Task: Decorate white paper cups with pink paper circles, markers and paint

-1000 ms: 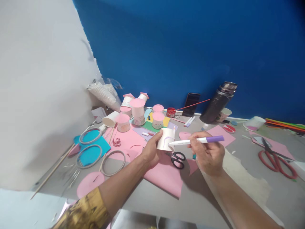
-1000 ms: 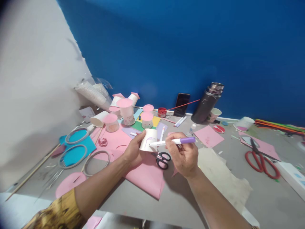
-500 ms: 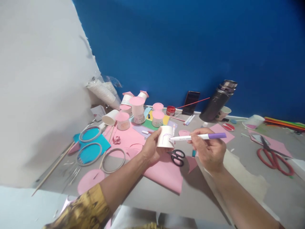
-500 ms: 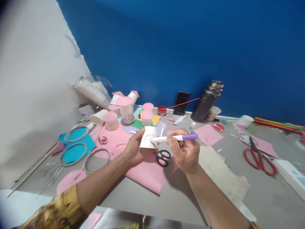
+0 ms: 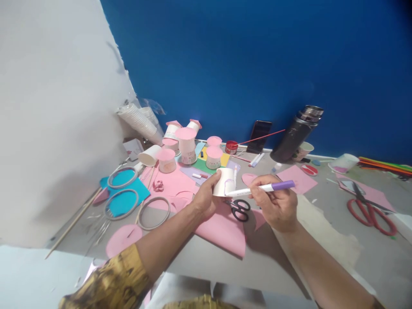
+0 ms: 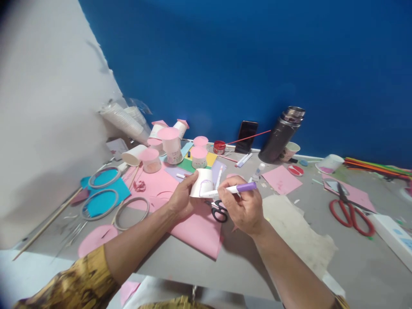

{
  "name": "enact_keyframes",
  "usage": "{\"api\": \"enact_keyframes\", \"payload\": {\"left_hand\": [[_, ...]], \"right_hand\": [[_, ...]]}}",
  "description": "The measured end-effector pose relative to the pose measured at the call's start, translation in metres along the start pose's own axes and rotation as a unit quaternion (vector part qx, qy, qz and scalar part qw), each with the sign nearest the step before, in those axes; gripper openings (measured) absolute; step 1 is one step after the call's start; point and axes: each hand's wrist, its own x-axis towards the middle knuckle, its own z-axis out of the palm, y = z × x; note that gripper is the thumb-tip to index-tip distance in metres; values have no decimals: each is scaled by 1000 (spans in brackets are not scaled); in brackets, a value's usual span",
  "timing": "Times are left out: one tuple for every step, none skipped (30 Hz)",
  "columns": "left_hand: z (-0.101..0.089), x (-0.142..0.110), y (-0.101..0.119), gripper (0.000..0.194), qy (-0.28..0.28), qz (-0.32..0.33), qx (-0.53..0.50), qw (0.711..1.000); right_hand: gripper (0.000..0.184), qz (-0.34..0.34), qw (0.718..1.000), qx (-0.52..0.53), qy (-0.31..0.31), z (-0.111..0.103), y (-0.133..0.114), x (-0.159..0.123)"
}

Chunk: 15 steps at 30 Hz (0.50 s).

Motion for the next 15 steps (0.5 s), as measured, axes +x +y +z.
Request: {"api": "enact_keyframes", "payload": {"left_hand": [[0,0,0,36,-2,1,3,1000],[-1,1,0,36,-4,3,7,1000],[-1,1,-1,35,-4,6,11,1000],[-2,1,-1,35,-4,10,14,1000],[-2,2,-1,34,-4,15,16,1000],[-3,2,-2,34,-4,18,17,1000],[-3,2,-2,34,-3,22,18,1000],[-3,3,-3,34,-3,24,20,1000],[-3,3,-3,34,-4,25,22,999],[-3,3,-3,35,-5,25,24,999],[-3,3,-3,35,-7,26,26,999],[-3,3,-3,35,-8,26,26,999],[-3,2,-3,35,-7,27,25,999],[-2,2,-3,34,-5,28,23,999],[-2,2,-2,32,-1,27,20,999]], "right_hand": [[11,9,1000,5,2,0,0,0],[10,18,1000,9,5,0,0,0],[10,25,1000,12,7,0,0,0],[10,26,1000,10,8,0,0,0],[10,24,1000,6,5,0,0,0],[11,21,1000,-1,-1,0,0,0],[12,16,1000,-7,-7,0,1,0],[13,13,1000,-10,-9,1,1,0],[13,12,1000,-10,-9,1,1,1],[13,13,1000,-7,-7,0,1,1],[13,15,1000,-3,-6,0,2,1],[13,18,1000,-1,-7,0,2,2],[13,21,1000,0,-13,0,2,2],[13,24,1000,-1,-19,0,2,2],[14,26,999,-2,-23,0,2,1]]}}
